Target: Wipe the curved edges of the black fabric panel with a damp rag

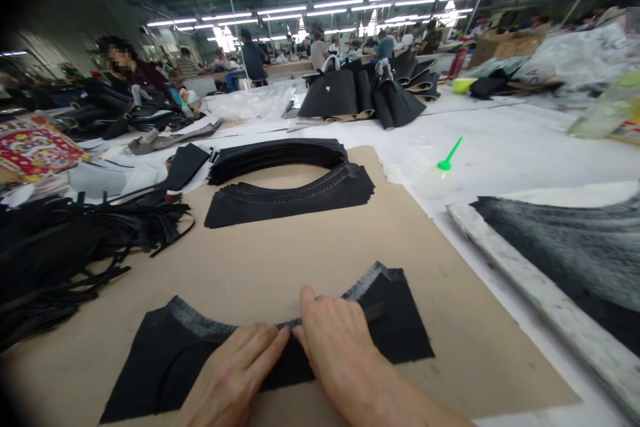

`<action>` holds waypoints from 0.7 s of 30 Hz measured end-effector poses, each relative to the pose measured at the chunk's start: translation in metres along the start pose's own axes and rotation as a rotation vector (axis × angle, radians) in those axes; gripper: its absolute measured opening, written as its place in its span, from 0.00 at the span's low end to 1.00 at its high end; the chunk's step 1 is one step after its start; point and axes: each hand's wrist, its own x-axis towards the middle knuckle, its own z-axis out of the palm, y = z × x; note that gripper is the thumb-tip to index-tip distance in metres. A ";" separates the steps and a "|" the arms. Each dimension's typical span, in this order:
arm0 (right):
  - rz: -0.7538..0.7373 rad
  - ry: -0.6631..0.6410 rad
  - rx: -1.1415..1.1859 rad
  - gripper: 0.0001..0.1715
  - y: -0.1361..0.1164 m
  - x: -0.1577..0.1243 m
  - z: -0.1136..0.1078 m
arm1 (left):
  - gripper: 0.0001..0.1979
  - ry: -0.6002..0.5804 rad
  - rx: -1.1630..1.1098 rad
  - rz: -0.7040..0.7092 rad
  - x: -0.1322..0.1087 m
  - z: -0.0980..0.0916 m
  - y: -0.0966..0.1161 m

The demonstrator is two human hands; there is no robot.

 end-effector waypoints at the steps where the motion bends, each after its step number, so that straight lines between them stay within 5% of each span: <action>1: -0.001 -0.002 0.021 0.10 0.003 0.000 -0.001 | 0.19 0.001 0.035 0.036 -0.002 0.003 0.001; 11: 0.032 -0.273 0.331 0.09 0.069 0.008 -0.040 | 0.18 -0.049 0.217 0.107 -0.015 0.014 0.001; 21: 0.025 -0.246 0.248 0.09 0.066 0.014 -0.035 | 0.18 -0.016 0.218 -0.016 -0.015 0.023 0.011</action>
